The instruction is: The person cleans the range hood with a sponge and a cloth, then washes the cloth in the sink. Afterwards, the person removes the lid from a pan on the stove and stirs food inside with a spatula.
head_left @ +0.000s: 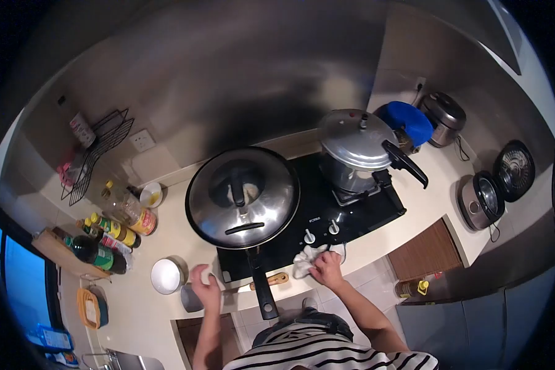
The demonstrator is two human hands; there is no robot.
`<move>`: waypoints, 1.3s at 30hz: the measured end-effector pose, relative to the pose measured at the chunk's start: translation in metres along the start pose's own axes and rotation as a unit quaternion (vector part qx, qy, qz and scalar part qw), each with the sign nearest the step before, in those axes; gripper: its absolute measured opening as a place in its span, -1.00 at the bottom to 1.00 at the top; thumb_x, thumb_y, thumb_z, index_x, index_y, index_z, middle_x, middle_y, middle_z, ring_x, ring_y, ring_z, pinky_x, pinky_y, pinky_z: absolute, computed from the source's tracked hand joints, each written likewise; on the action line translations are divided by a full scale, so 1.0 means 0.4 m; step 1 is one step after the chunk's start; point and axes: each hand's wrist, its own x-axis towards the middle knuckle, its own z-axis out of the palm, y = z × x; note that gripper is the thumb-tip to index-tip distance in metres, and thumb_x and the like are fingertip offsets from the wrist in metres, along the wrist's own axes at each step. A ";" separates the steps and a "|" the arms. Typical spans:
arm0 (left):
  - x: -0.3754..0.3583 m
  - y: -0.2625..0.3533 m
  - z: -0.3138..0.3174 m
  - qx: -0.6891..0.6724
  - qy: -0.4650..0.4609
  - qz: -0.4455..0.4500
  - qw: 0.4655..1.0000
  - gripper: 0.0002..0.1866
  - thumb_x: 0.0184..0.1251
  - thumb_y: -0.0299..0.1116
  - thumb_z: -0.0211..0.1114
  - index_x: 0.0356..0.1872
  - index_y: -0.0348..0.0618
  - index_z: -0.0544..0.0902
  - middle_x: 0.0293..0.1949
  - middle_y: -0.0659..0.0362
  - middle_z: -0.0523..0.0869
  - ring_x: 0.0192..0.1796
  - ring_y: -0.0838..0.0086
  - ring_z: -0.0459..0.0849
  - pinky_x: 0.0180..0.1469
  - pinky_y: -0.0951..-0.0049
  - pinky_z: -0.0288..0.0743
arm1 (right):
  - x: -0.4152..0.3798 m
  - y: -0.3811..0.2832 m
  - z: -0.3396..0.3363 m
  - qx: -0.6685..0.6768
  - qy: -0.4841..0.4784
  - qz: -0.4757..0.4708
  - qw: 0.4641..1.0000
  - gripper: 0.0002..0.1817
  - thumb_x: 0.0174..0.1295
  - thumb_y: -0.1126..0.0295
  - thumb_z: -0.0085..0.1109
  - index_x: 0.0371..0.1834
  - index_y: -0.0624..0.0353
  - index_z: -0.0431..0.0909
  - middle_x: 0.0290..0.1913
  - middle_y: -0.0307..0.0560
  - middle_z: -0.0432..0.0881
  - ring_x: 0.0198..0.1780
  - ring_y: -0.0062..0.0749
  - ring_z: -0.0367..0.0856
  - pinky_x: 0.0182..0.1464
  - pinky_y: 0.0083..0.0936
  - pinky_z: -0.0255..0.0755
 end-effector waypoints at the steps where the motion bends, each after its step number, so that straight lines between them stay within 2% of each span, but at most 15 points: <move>1: 0.036 0.022 -0.004 0.007 0.002 -0.005 1.000 -0.72 -0.21 -0.68 0.02 -0.35 -0.24 0.48 -0.29 0.06 0.51 -0.14 0.26 0.46 -0.02 0.41 0.28 | 0.007 -0.010 0.000 0.015 0.012 0.001 1.000 -0.77 -0.28 0.27 0.28 -0.56 0.05 0.46 -0.35 -0.14 0.36 -0.21 -0.20 0.30 -0.18 -0.27 0.13; 8: 0.256 0.152 0.092 -0.135 -0.126 0.063 0.981 -0.72 -0.12 -0.68 0.05 -0.30 -0.20 0.50 -0.23 0.16 0.50 -0.13 0.43 0.45 -0.12 0.52 0.31 | -0.032 0.048 0.052 0.072 -0.043 -0.034 0.996 -0.78 -0.25 0.28 0.24 -0.47 0.00 0.48 -0.33 -0.15 0.39 -0.21 -0.23 0.33 -0.18 -0.31 0.16; 10: 0.314 0.154 0.145 -0.220 -0.174 -0.020 0.960 -0.70 -0.09 -0.67 0.06 -0.25 -0.20 0.50 -0.21 0.19 0.49 -0.14 0.51 0.45 -0.15 0.55 0.34 | -0.034 0.048 0.053 0.082 -0.040 -0.031 0.995 -0.78 -0.25 0.28 0.23 -0.48 -0.01 0.49 -0.34 -0.16 0.39 -0.21 -0.24 0.33 -0.17 -0.32 0.16; 11: 0.342 0.160 0.171 -0.221 -0.175 -0.017 0.959 -0.70 -0.09 -0.67 0.06 -0.25 -0.20 0.50 -0.21 0.19 0.49 -0.14 0.51 0.45 -0.15 0.55 0.34 | -0.035 0.051 0.057 0.089 -0.027 -0.036 0.995 -0.79 -0.25 0.27 0.23 -0.48 -0.01 0.48 -0.34 -0.17 0.40 -0.21 -0.24 0.34 -0.17 -0.32 0.16; 13: 0.391 0.183 0.219 -0.262 -0.186 -0.138 0.937 -0.65 -0.03 -0.65 0.05 -0.14 -0.17 0.43 -0.26 0.23 0.48 -0.23 0.54 0.45 -0.22 0.62 0.35 | -0.037 0.055 0.059 0.090 -0.007 -0.035 0.995 -0.79 -0.25 0.27 0.22 -0.49 -0.02 0.48 -0.35 -0.18 0.40 -0.21 -0.25 0.34 -0.17 -0.33 0.17; 16: 0.449 0.227 0.259 -0.245 -0.238 -0.309 0.888 -0.48 -0.07 -0.52 0.12 0.03 -0.15 0.28 -0.30 0.21 0.49 -0.28 0.51 0.48 -0.25 0.53 0.36 | -0.040 0.054 0.060 0.089 0.005 -0.045 0.995 -0.79 -0.22 0.25 0.20 -0.48 0.00 0.47 -0.32 -0.18 0.41 -0.20 -0.24 0.35 -0.16 -0.32 0.18; 20: 0.498 0.247 0.305 -0.273 -0.253 -0.341 0.863 -0.57 -0.06 -0.52 0.10 -0.05 -0.21 0.34 -0.37 0.16 0.50 -0.39 0.43 0.51 -0.40 0.42 0.42 | -0.039 0.047 0.055 0.077 0.001 -0.037 0.996 -0.81 -0.20 0.27 0.20 -0.49 0.01 0.48 -0.31 -0.19 0.41 -0.19 -0.26 0.34 -0.15 -0.32 0.19; 22: 0.539 0.217 0.324 -0.300 -0.316 -0.419 0.797 -0.68 -0.08 -0.50 0.12 -0.19 -0.22 0.41 -0.42 0.12 0.49 -0.46 0.38 0.52 -0.48 0.33 0.43 | -0.039 0.047 0.057 0.081 0.003 -0.034 0.996 -0.82 -0.20 0.28 0.20 -0.50 0.01 0.48 -0.31 -0.19 0.41 -0.19 -0.27 0.34 -0.15 -0.33 0.19; 25: 0.549 0.267 0.319 -0.271 -0.293 -0.479 0.782 -0.76 -0.11 -0.50 0.12 -0.32 -0.24 0.44 -0.46 0.08 0.49 -0.53 0.33 0.49 -0.52 0.30 0.40 | -0.039 0.043 0.061 0.090 0.009 -0.032 0.995 -0.83 -0.22 0.29 0.20 -0.52 0.02 0.48 -0.32 -0.19 0.40 -0.19 -0.28 0.34 -0.16 -0.34 0.19; 29: 0.551 0.300 0.350 -0.241 -0.250 -0.499 0.794 -0.78 -0.19 -0.53 0.13 -0.40 -0.27 0.43 -0.46 0.06 0.48 -0.54 0.31 0.46 -0.55 0.29 0.37 | -0.043 0.049 0.066 0.081 0.014 -0.043 0.996 -0.82 -0.23 0.28 0.21 -0.51 0.02 0.48 -0.35 -0.18 0.40 -0.21 -0.26 0.35 -0.18 -0.34 0.19; 31: 0.537 0.335 0.356 -0.220 -0.151 -0.442 0.856 -0.83 -0.25 -0.57 0.14 -0.50 -0.31 0.44 -0.52 0.06 0.46 -0.55 0.34 0.42 -0.59 0.32 0.30 | -0.040 0.050 0.065 0.077 0.011 -0.036 0.996 -0.82 -0.23 0.28 0.21 -0.52 0.02 0.49 -0.35 -0.18 0.40 -0.21 -0.26 0.36 -0.18 -0.34 0.19; 32: 0.554 0.312 0.365 -0.221 -0.144 -0.444 0.856 -0.83 -0.25 -0.57 0.14 -0.50 -0.31 0.44 -0.52 0.06 0.46 -0.55 0.34 0.42 -0.59 0.32 0.30 | -0.039 0.051 0.065 0.079 0.007 -0.043 0.996 -0.82 -0.23 0.28 0.21 -0.52 0.02 0.49 -0.35 -0.18 0.40 -0.21 -0.26 0.36 -0.18 -0.34 0.19; 34: 0.590 0.246 0.394 -0.138 -0.168 -0.349 0.912 -0.90 -0.27 -0.59 0.16 -0.60 -0.32 0.46 -0.56 0.07 0.46 -0.58 0.38 0.39 -0.62 0.34 0.25 | -0.042 0.052 0.067 0.076 0.016 -0.038 0.996 -0.82 -0.24 0.28 0.21 -0.52 0.01 0.49 -0.36 -0.18 0.40 -0.21 -0.26 0.36 -0.18 -0.34 0.19; 37: 0.598 0.318 0.313 -0.068 -0.134 -0.279 0.948 -0.94 -0.25 -0.59 0.17 -0.65 -0.30 0.47 -0.63 0.09 0.46 -0.64 0.40 0.37 -0.65 0.36 0.20 | -0.040 0.054 0.069 0.083 0.021 -0.041 0.996 -0.81 -0.24 0.28 0.21 -0.51 0.01 0.49 -0.36 -0.18 0.40 -0.21 -0.25 0.36 -0.18 -0.33 0.19; 39: 0.611 0.328 0.265 -0.064 -0.093 -0.293 0.949 -0.89 -0.17 -0.53 0.22 -0.69 -0.27 0.45 -0.67 0.12 0.46 -0.68 0.43 0.37 -0.70 0.39 0.16 | -0.040 0.049 0.065 0.092 0.014 -0.037 0.995 -0.82 -0.22 0.31 0.21 -0.50 0.02 0.48 -0.34 -0.18 0.41 -0.20 -0.26 0.36 -0.17 -0.33 0.19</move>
